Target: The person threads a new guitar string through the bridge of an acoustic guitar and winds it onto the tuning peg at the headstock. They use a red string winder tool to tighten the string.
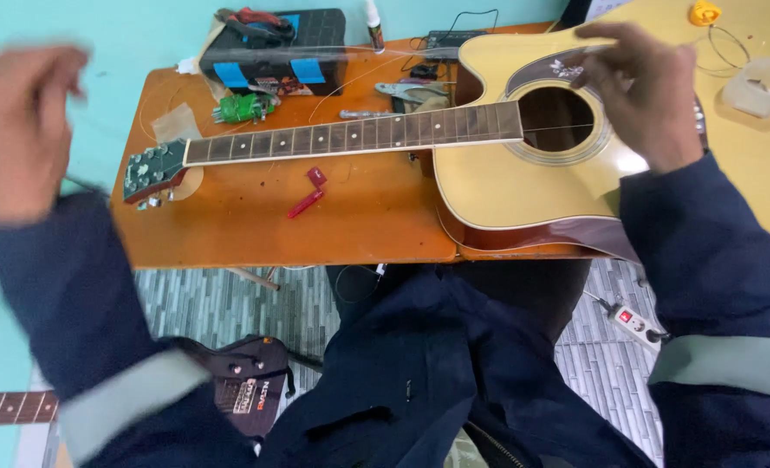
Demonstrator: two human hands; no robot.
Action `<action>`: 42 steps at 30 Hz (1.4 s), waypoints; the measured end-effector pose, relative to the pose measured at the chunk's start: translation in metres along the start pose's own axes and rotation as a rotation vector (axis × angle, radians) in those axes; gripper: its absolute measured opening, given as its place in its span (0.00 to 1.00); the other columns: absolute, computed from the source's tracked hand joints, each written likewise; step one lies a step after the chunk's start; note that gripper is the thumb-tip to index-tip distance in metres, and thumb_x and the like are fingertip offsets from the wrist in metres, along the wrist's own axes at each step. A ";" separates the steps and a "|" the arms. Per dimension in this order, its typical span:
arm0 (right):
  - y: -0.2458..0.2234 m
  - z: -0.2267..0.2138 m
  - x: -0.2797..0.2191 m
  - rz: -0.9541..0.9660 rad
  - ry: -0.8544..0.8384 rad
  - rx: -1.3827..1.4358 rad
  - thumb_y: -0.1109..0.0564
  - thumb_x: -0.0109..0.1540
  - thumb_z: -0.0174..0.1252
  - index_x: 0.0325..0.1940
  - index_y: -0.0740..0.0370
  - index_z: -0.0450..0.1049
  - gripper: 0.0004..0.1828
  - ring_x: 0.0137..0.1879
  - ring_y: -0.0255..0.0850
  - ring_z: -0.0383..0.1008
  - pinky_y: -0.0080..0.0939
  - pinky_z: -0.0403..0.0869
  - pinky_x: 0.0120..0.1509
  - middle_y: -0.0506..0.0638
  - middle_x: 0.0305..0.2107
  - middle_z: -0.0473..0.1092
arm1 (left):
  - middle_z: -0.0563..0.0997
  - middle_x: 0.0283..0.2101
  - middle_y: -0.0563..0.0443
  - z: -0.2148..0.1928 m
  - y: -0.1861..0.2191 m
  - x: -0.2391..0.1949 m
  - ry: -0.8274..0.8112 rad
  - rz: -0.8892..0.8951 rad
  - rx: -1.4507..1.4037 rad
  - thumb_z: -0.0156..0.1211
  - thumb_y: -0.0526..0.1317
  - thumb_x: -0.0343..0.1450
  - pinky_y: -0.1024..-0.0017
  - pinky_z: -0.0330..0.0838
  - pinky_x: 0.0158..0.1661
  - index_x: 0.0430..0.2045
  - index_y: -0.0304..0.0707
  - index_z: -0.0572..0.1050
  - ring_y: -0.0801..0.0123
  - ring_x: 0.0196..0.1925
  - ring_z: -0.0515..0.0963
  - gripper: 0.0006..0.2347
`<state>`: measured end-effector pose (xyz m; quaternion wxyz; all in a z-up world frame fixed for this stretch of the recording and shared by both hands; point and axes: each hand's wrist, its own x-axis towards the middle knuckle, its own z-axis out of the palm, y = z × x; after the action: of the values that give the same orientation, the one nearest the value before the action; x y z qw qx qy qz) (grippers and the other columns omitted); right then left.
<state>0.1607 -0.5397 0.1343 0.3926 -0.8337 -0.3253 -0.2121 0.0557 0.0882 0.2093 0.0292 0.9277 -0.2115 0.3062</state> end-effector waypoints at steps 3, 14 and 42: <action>-0.011 0.003 -0.024 -0.056 -0.022 -0.126 0.74 0.72 0.61 0.65 0.74 0.74 0.17 0.44 0.43 0.81 0.48 0.77 0.58 0.57 0.41 0.80 | 0.85 0.52 0.37 -0.030 0.067 -0.073 -0.136 -0.282 -0.082 0.50 0.20 0.83 0.57 0.71 0.63 0.52 0.23 0.82 0.50 0.58 0.83 0.11; 0.004 0.029 -0.108 -0.085 0.025 -0.565 0.57 0.71 0.64 0.58 0.60 0.77 0.12 0.44 0.47 0.76 0.44 0.65 0.54 0.51 0.40 0.79 | 0.64 0.68 0.49 0.124 0.195 -0.209 -0.918 -0.650 -0.701 0.62 0.42 0.69 0.49 0.57 0.67 0.58 0.53 0.69 0.58 0.70 0.63 0.21; 0.012 0.031 -0.106 -0.136 0.112 -0.253 0.67 0.74 0.58 0.50 0.57 0.82 0.10 0.47 0.51 0.81 0.43 0.70 0.60 0.47 0.34 0.77 | 0.85 0.44 0.39 0.226 0.340 0.112 -0.623 -0.075 -1.474 0.60 0.41 0.78 0.70 0.86 0.41 0.64 0.42 0.69 0.66 0.41 0.87 0.19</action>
<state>0.0979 -0.5605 0.0449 0.2866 -0.8394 -0.3294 -0.3235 0.1224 -0.3040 0.0655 0.5845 0.7188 -0.3267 -0.1869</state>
